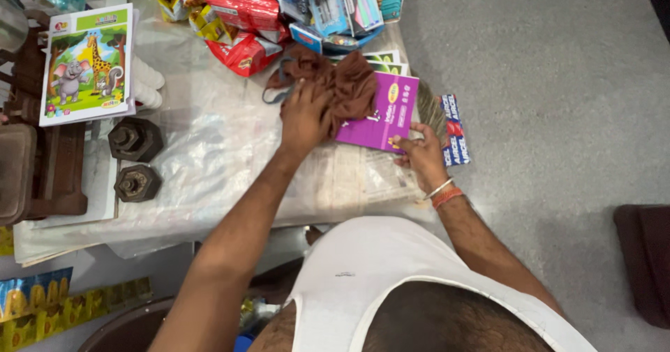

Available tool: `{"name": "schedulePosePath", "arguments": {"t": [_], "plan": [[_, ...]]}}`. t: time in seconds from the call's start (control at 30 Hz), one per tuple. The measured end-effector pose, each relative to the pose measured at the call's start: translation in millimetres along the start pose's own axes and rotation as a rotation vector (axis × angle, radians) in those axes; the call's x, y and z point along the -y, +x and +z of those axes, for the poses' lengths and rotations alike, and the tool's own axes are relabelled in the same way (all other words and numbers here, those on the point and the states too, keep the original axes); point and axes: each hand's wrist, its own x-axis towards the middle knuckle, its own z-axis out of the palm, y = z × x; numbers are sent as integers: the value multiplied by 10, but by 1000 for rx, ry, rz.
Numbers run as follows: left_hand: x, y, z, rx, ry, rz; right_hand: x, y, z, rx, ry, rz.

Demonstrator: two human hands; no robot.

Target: The person wipes the exterior of several plastic containers with red lids using a brown cloth. They handle each container individually, rotating it to clean all sides, then place it back on the table. The person also moves a packet of Marie biscuits and stacks several notepads on the table.

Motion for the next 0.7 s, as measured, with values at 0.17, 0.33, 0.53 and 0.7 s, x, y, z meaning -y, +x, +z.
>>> {"name": "schedulePosePath", "arguments": {"t": [0.17,0.33,0.53,0.7], "plan": [[-656,-204,46,79,-142,55,-169,60,-61,52,-65,-145],[-1262,56,546,70,-197,132,-208,89,-118,196,-165,-395],[-732,663,795,96,12,-27,-66,47,-129,142,-43,-48],[-139,562,464,39,45,-57,-101,52,-142,71,96,-24]]}}
